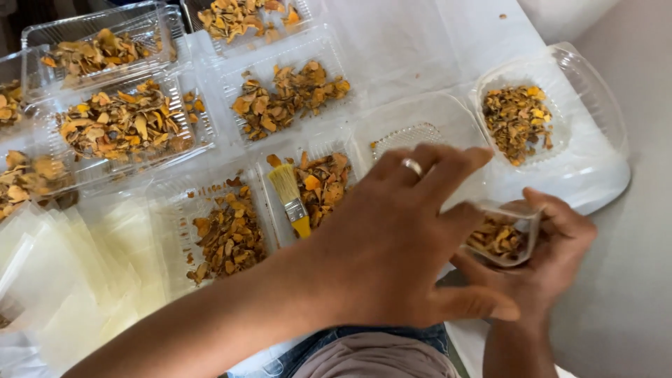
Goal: Manually packaging dried slices from large containers into smaller individual plastic containers.
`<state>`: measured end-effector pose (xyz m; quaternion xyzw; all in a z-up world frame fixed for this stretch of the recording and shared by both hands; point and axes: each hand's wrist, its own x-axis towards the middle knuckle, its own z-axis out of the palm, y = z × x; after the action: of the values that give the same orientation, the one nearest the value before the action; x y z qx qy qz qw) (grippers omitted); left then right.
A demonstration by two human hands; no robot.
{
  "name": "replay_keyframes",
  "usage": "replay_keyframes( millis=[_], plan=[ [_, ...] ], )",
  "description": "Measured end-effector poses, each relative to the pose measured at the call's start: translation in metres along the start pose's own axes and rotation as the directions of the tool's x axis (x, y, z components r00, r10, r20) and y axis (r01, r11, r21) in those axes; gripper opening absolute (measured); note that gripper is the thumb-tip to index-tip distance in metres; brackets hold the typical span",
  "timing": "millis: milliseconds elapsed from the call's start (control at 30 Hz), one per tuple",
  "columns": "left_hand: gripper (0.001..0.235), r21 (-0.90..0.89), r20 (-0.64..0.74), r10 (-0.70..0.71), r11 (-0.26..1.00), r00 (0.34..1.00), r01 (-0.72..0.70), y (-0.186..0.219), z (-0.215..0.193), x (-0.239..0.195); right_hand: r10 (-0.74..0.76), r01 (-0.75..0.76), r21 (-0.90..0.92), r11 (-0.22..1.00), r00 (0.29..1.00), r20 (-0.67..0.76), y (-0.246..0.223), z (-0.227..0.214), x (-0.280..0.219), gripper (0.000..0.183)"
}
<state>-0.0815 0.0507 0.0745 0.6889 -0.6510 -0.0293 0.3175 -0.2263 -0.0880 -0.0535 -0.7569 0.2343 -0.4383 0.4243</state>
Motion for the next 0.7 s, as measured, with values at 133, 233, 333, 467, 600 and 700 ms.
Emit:
replay_keyframes(
  millis=[133,233,333,467,600,700],
  plan=[
    [0.083,0.021,0.079,-0.093,0.996,0.992,0.092,0.008,0.025,-0.009,-0.126,0.116,0.205,0.972,0.991,0.035,0.055,-0.015,-0.001,0.089],
    [0.061,-0.079,0.096,-0.12,0.989,0.988,0.127,0.003,0.036,-0.01,0.009,-0.009,0.111,0.994,1.0,-0.001,0.037,-0.014,-0.007,0.045],
    [0.026,-0.202,0.343,-0.197,0.94,0.919,0.277,0.0,0.015,-0.009,0.047,-0.059,0.084,0.995,0.988,0.145,0.007,-0.027,-0.006,0.099],
    [0.028,-0.288,0.377,-0.093,0.934,0.922,0.212,-0.001,-0.012,-0.008,-0.048,-0.148,0.382,0.912,0.888,0.458,-0.005,-0.065,0.018,0.092],
    [0.029,-0.25,0.493,-0.178,0.909,0.852,0.334,0.008,-0.017,0.0,-0.077,-0.126,0.25,0.96,0.741,0.667,-0.007,-0.054,0.032,0.056],
    [0.034,-0.269,0.305,-0.226,0.911,0.925,0.312,0.007,-0.023,-0.005,0.264,-0.47,0.377,0.798,0.835,0.482,-0.012,-0.034,0.019,0.047]
  ],
)
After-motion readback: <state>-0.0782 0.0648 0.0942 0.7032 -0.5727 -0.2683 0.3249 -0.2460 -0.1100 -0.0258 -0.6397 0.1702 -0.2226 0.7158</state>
